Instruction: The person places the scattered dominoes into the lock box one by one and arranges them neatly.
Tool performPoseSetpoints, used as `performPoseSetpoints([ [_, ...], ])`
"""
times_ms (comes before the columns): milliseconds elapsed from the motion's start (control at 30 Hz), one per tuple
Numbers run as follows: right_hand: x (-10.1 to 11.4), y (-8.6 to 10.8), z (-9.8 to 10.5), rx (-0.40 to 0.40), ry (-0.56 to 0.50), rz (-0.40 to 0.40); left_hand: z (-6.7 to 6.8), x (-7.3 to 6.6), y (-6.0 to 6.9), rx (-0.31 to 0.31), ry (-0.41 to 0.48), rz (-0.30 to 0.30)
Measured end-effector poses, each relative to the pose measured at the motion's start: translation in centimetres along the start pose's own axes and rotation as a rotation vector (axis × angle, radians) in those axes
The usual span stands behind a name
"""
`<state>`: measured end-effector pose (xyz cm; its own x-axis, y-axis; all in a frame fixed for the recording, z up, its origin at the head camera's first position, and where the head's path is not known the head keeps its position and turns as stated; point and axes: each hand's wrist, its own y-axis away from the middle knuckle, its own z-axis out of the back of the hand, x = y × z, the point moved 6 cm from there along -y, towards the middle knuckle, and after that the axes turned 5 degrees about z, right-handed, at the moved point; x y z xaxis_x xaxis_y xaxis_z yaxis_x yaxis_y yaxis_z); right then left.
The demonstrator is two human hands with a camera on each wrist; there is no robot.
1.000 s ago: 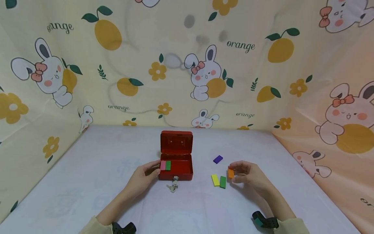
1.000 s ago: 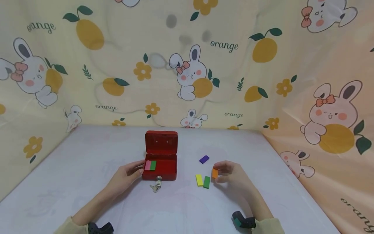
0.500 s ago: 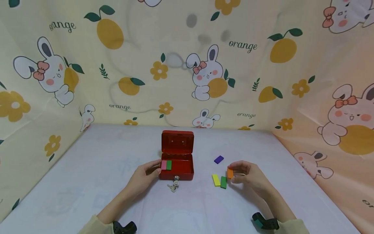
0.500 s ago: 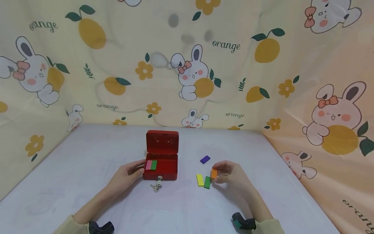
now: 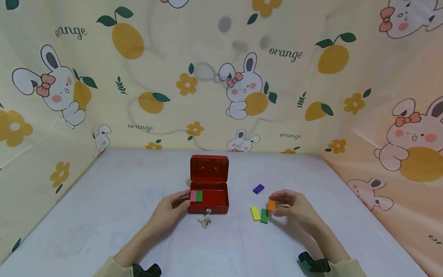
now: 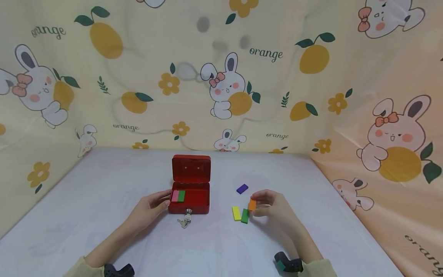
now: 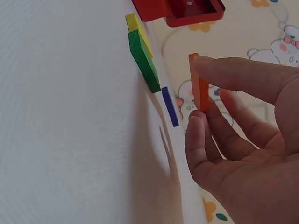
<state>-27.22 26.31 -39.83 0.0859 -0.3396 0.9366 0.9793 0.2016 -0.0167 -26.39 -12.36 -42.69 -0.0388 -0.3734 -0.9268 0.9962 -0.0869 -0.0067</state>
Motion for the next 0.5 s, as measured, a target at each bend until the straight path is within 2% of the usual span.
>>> performPoseSetpoints([
  [300,0.9,0.41,-0.26,-0.001,0.009,0.031,0.02,-0.08,0.06,0.001,0.003,-0.006],
  [500,0.72,0.32,-0.5,-0.003,0.012,0.029,0.14,-0.05,0.2,0.008,-0.003,-0.003],
])
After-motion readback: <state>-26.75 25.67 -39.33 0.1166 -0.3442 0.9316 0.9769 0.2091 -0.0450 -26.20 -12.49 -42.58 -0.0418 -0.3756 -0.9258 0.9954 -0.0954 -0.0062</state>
